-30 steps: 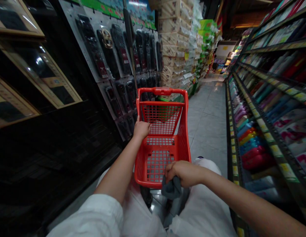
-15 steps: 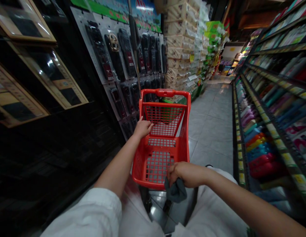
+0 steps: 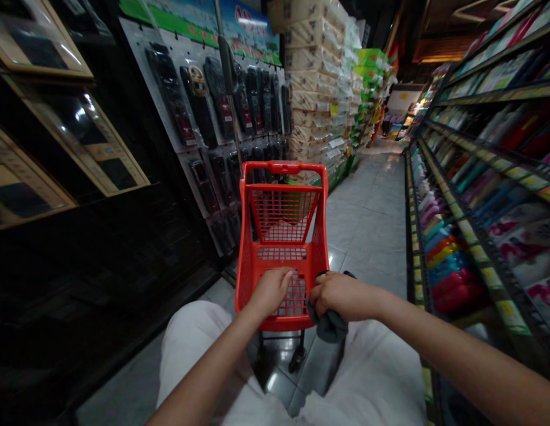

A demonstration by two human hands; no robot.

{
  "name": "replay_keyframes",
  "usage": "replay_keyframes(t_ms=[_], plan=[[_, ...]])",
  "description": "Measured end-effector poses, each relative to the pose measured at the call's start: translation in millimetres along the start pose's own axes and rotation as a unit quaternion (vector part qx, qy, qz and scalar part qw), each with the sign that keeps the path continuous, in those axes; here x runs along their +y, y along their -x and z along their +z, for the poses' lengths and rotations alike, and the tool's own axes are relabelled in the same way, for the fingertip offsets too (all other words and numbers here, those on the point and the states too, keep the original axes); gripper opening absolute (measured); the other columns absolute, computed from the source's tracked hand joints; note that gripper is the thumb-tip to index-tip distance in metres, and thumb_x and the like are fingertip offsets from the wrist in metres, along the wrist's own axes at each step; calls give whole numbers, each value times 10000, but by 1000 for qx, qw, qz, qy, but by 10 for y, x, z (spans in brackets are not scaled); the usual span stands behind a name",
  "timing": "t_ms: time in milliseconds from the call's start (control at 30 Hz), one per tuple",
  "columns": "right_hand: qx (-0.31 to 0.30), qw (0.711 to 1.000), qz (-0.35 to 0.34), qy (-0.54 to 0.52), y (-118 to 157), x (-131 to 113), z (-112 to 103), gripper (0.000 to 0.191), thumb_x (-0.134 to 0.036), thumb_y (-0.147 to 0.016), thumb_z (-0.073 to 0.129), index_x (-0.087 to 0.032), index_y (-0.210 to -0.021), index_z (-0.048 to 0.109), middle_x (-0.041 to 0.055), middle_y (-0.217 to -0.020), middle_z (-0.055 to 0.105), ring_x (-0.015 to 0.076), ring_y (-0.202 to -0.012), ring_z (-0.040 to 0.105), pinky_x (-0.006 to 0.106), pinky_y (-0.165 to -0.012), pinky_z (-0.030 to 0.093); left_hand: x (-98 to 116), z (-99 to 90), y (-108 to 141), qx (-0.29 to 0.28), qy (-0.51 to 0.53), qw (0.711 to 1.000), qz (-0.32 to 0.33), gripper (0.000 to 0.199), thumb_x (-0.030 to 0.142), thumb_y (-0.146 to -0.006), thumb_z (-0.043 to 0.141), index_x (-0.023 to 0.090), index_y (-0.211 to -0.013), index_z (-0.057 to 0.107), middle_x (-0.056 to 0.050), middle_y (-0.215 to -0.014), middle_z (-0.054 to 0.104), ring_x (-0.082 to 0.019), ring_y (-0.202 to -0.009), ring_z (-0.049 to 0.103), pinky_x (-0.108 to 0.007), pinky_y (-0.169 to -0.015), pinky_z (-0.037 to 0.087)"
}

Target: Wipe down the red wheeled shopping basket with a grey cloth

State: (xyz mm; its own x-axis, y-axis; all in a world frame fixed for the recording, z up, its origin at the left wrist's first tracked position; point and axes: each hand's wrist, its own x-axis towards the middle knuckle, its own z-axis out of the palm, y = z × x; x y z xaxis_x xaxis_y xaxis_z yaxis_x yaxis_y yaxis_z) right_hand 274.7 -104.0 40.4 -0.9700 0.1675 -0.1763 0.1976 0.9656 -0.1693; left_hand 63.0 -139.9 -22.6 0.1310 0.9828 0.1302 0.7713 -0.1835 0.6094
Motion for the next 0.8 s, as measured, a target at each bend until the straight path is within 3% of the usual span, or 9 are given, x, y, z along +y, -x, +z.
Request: replay_keyframes(t_ms=[133, 233, 300, 400, 533, 633, 800], plan=[[8, 999, 43, 7, 48, 308, -104, 226, -91, -814, 574, -212, -793, 764, 16, -934, 760, 176, -874, 595, 298, -809, 381, -20, 64, 67, -106, -101, 988, 53, 399, 340, -1010, 354, 169, -933, 707, -119, -973, 745, -236, -951, 685, -329, -856, 489], [40, 994, 90, 37, -5, 356, -91, 218, -104, -816, 580, -215, -829, 768, 23, -969, 759, 184, -882, 592, 313, -798, 370, 24, 56, 32, -126, -159, 973, 108, 398, 338, -1013, 336, 177, -942, 692, -118, -954, 736, -243, -936, 682, -333, -824, 490], [44, 994, 80, 55, -35, 323, -47, 196, -140, -830, 595, -232, -846, 767, 28, -970, 756, 196, -910, 588, 323, -787, 358, 102, 49, 45, -130, -203, 962, 127, 401, 328, -1013, 327, 168, -942, 688, -125, -936, 733, -255, -932, 683, -345, -821, 494], [44, 993, 73, 75, -22, 361, -19, 192, -196, -883, 581, -250, -865, 764, 42, -983, 747, 212, -972, 579, 327, -790, 351, 275, 87, 145, -135, -256, 952, 96, 396, 332, -1013, 339, 151, -985, 690, -136, -952, 739, -276, -945, 692, -370, -815, 509], [100, 967, 205, 113, 40, 688, -107, 257, -193, -946, 509, -248, -1008, 752, 65, -1208, 697, 234, -1064, 552, 331, -812, 353, 476, 200, 295, -146, -277, 949, -30, 520, 454, -1017, 289, 145, -1018, 707, -152, -956, 753, -304, -879, 721, -385, -729, 526], [114, 954, 249, 121, 19, 901, -143, 279, -185, -965, 483, -248, -1067, 735, 60, -1297, 659, 241, -1087, 534, 344, -828, 345, 490, 223, 302, -165, -253, 953, -1, 580, 493, -1016, 235, 169, -1018, 716, -145, -961, 759, -298, -893, 725, -375, -740, 521], [101, 952, 263, 121, -90, 919, -99, 240, -212, -962, 493, -208, -997, 731, 70, -1151, 711, 241, -980, 530, 350, -760, 324, 328, 128, 241, -175, -215, 960, 46, 637, 517, -1011, 200, 179, -940, 735, -146, -937, 760, -290, -872, 725, -371, -760, 516]])
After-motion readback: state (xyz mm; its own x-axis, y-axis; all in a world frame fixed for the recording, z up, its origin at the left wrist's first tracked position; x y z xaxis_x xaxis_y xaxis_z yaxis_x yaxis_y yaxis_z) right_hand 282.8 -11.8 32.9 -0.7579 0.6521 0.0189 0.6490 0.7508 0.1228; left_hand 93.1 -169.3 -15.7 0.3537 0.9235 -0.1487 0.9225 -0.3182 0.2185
